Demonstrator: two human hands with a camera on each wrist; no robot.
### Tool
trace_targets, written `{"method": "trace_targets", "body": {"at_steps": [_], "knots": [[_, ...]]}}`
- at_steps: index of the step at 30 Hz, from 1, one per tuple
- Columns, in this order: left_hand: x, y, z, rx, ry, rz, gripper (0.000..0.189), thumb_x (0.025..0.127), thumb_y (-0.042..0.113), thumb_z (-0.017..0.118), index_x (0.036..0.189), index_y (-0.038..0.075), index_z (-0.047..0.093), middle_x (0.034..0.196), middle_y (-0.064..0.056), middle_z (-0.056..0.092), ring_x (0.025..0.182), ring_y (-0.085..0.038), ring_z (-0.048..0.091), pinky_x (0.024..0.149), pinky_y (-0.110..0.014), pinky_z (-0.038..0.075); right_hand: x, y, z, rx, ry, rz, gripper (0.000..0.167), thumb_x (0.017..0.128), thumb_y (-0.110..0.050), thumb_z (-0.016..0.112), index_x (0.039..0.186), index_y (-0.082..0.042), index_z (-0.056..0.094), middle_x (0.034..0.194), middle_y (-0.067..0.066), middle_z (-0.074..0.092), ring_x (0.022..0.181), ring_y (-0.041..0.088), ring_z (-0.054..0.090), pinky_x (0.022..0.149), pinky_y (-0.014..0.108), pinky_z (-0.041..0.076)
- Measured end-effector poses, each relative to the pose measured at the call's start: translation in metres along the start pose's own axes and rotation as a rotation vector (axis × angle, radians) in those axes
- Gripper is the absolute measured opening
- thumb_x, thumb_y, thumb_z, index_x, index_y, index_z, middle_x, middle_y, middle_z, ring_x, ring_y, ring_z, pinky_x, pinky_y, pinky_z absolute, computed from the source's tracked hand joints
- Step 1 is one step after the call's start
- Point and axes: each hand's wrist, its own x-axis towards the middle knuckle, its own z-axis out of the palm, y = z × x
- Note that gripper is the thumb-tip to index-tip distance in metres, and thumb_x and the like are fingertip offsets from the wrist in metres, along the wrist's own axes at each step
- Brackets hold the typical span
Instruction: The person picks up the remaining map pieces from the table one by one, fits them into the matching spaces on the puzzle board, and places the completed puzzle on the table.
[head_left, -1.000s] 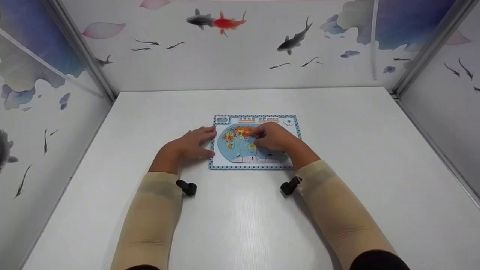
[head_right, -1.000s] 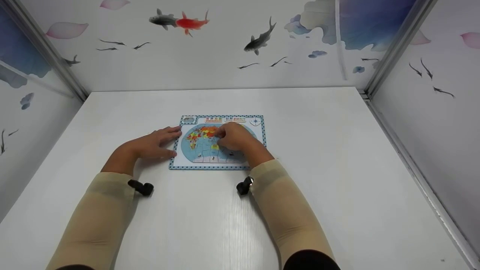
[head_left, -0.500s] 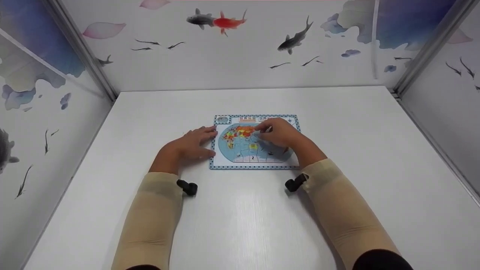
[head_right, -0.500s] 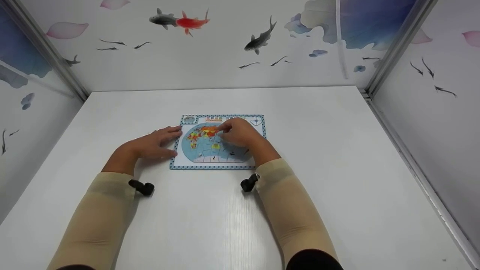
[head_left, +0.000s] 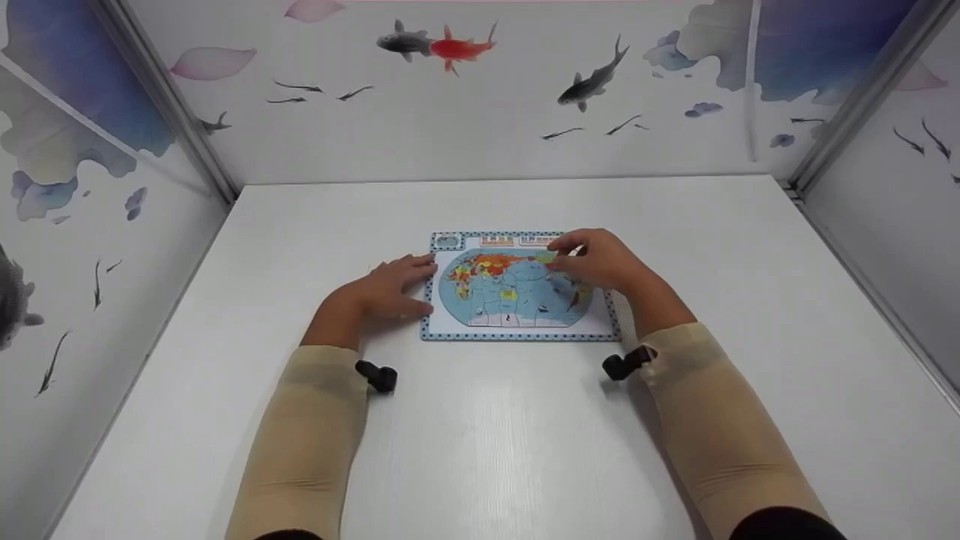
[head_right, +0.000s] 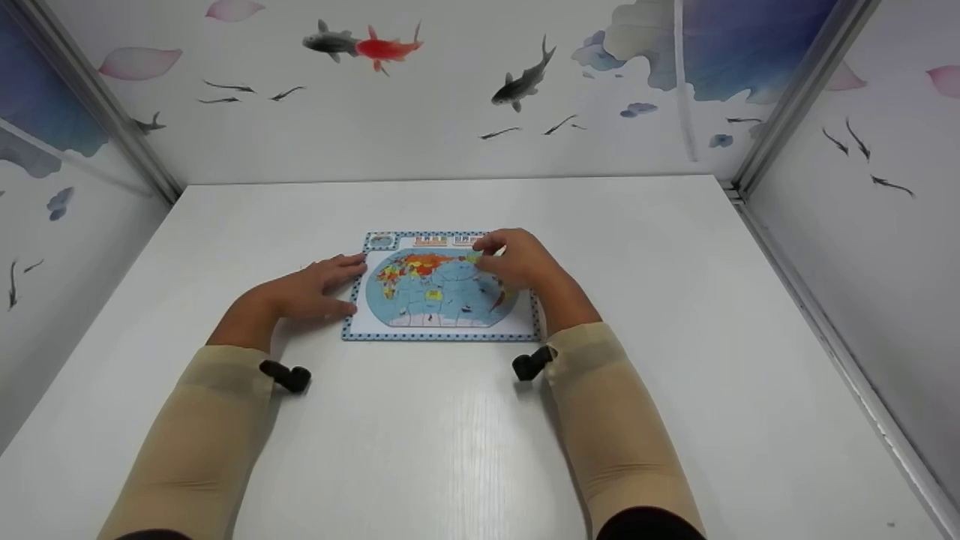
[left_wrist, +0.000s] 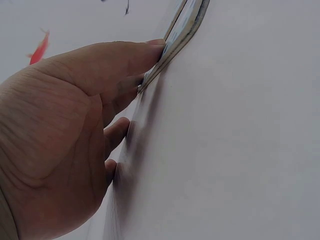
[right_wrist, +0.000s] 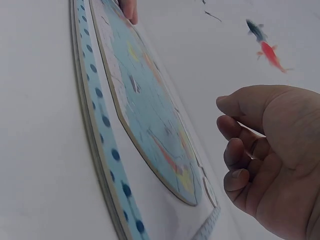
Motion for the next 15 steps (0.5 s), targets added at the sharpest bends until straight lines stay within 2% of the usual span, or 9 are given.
{"method": "trace_targets", "body": {"at_steps": [8, 15], "knots": [[0.000, 0.001, 0.001, -0.014, -0.008, -0.030, 0.084, 0.096, 0.051, 0.072, 0.167, 0.050, 0.027, 0.182, 0.014, 0.012, 0.171, -0.037, -0.001, 0.133, -0.072, 0.007, -0.011, 0.033, -0.029, 0.024, 0.035, 0.043, 0.035, 0.105, -0.031, 0.068, 0.138, -0.023, 0.071, 0.138, 0.006, 0.064, 0.121, 0.028, 0.057, 0.095, 0.039, 0.052], [0.002, -0.002, 0.002, -0.028, 0.012, -0.008, 0.085, 0.096, 0.049, 0.073, 0.168, 0.045, 0.029, 0.182, 0.013, 0.016, 0.171, -0.031, 0.003, 0.136, -0.066, 0.008, -0.013, 0.042, -0.038, 0.009, 0.070, 0.067, 0.037, 0.106, -0.030, 0.065, 0.141, -0.021, 0.069, 0.139, 0.009, 0.062, 0.121, 0.030, 0.054, 0.095, 0.039, 0.051]]}}
